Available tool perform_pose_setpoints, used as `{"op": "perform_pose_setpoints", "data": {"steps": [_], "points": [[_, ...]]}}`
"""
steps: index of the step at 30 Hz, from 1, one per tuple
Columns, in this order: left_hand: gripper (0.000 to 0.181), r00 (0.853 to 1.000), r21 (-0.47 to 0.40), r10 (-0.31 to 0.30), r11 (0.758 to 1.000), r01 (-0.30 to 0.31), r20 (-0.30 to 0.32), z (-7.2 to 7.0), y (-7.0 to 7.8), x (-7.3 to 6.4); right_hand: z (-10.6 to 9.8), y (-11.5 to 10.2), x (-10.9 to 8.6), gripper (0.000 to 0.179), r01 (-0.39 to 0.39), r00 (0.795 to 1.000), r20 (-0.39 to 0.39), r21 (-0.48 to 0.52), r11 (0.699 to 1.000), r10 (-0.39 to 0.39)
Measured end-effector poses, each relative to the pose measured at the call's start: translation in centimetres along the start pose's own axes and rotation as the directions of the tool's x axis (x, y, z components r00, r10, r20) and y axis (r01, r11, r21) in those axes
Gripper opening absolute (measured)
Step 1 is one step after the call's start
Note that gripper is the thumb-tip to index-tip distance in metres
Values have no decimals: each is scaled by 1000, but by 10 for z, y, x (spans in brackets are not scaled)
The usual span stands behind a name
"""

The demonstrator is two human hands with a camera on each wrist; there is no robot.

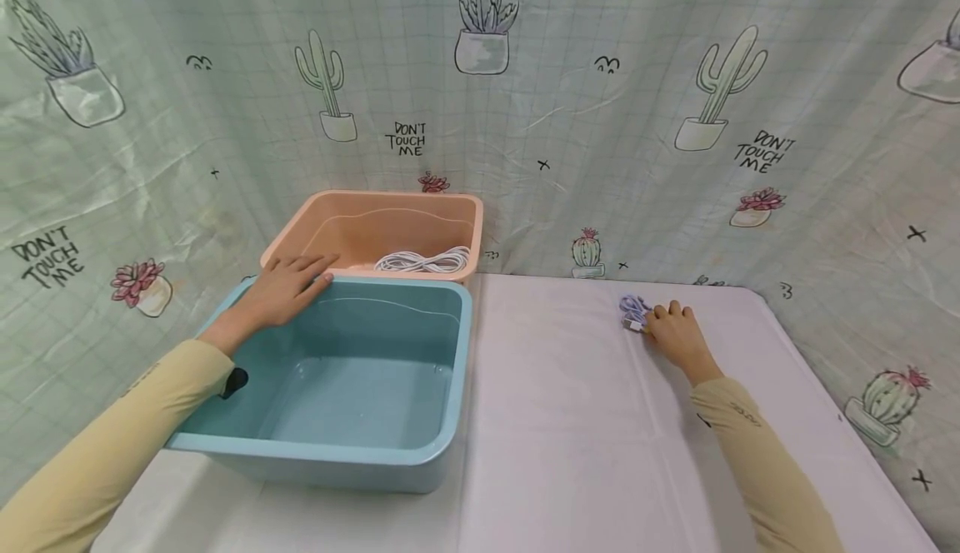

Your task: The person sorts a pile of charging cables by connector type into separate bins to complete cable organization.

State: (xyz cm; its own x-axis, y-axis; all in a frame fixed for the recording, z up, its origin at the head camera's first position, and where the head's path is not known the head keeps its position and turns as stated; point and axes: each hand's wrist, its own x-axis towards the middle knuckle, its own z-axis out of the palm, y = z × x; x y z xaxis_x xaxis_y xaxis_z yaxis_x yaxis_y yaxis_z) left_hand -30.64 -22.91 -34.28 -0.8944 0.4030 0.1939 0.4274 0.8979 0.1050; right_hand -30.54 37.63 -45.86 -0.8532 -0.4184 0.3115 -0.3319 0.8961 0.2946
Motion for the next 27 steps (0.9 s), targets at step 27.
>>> {"op": "perform_pose_setpoints", "data": {"steps": [27], "points": [[53,1000,-7,14,1000,-14,-10,1,-1,1,-24,-3,-3,23,-11,994,-106,46,999,16]]}}
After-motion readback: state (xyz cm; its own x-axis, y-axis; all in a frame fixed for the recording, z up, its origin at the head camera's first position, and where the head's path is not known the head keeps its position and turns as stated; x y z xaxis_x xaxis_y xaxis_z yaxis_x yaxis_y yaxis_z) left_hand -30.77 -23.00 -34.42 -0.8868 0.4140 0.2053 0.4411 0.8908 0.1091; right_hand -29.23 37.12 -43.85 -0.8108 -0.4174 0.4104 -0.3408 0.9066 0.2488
